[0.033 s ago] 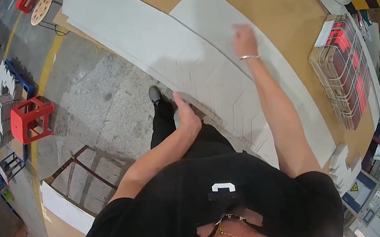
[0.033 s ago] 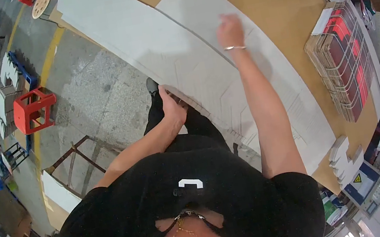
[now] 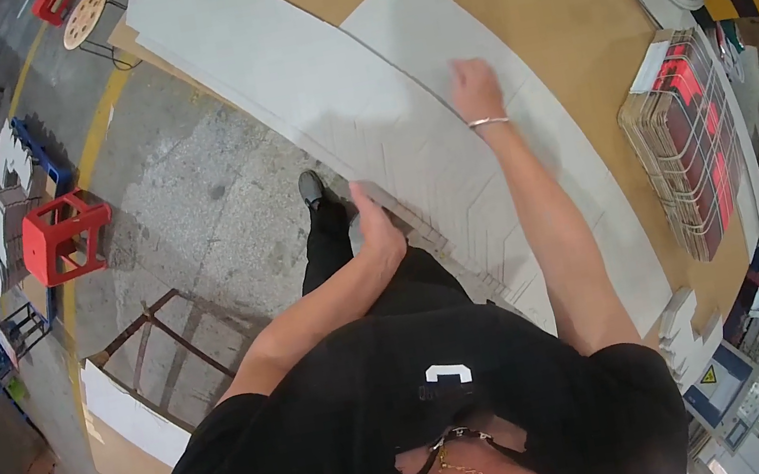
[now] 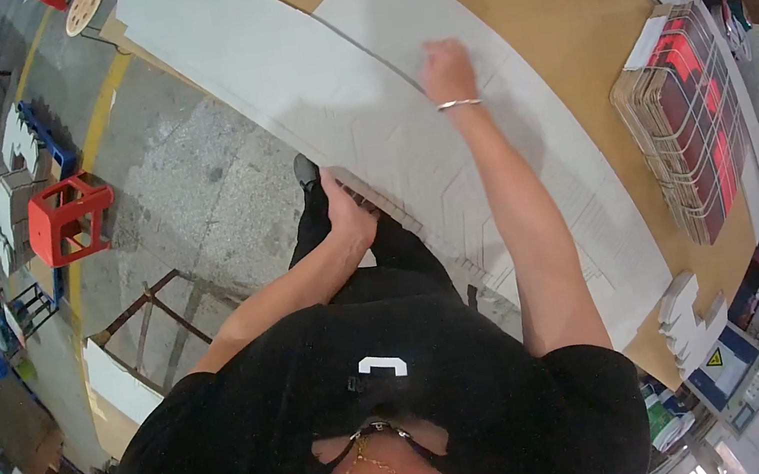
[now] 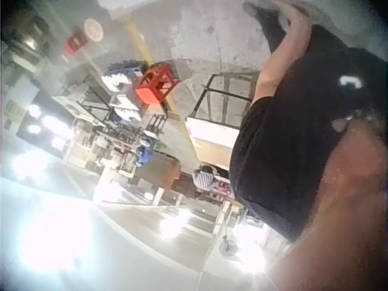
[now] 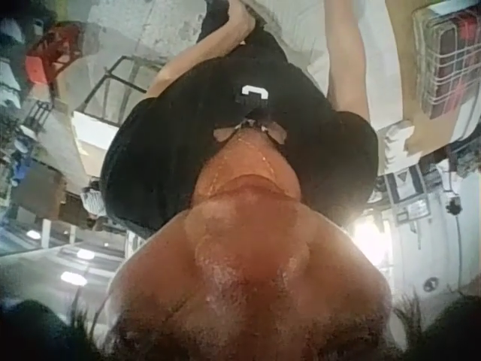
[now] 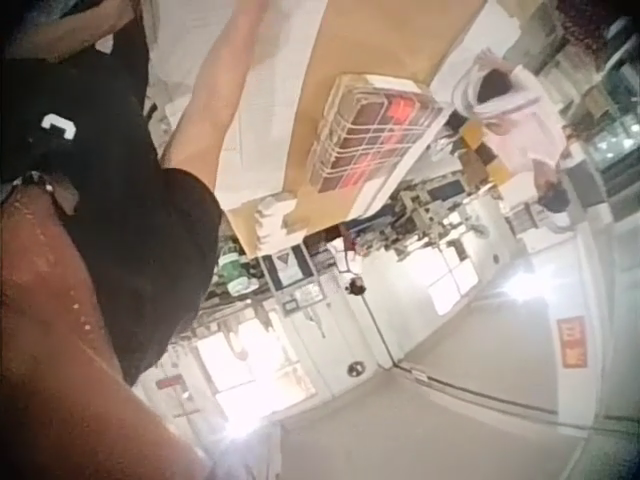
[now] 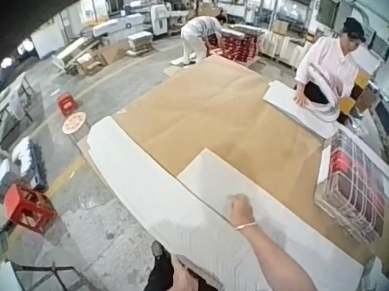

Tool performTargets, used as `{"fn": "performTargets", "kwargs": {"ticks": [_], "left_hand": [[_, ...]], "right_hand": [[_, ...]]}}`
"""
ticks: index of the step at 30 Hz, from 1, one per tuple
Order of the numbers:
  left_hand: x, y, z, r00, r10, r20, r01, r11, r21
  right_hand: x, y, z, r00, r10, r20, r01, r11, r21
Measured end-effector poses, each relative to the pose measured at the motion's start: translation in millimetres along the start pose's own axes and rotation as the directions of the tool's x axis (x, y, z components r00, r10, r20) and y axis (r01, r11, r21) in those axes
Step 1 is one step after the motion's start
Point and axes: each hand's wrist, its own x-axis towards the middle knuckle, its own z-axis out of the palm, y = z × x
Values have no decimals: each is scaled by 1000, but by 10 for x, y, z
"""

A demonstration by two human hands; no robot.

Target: Fold and stack white cardboard cutouts at a workbench in a factory setting.

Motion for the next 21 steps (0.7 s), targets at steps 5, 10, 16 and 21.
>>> {"fn": "performTargets", "kwargs": {"ticks": [5,10,16,21], "left_hand": [[364,-188,-54,999,28,-26,-27,999,24],[413,-225,-36,982,38,-183,6,972,234],[403,625,-581,939,343,-20,-238,692,682],[669,2109,-513,527,802,280,-796,351,493]], "right_hand": [[-231,-535,228,999,37,-32,-32,987,155],[-301,-545,300,996,33,-80,-24,994,106],[-390,-715,38,979,-30,-203,58,989,136],[-555,-1265,-13,996,-1,-91,5,999,41]]}}
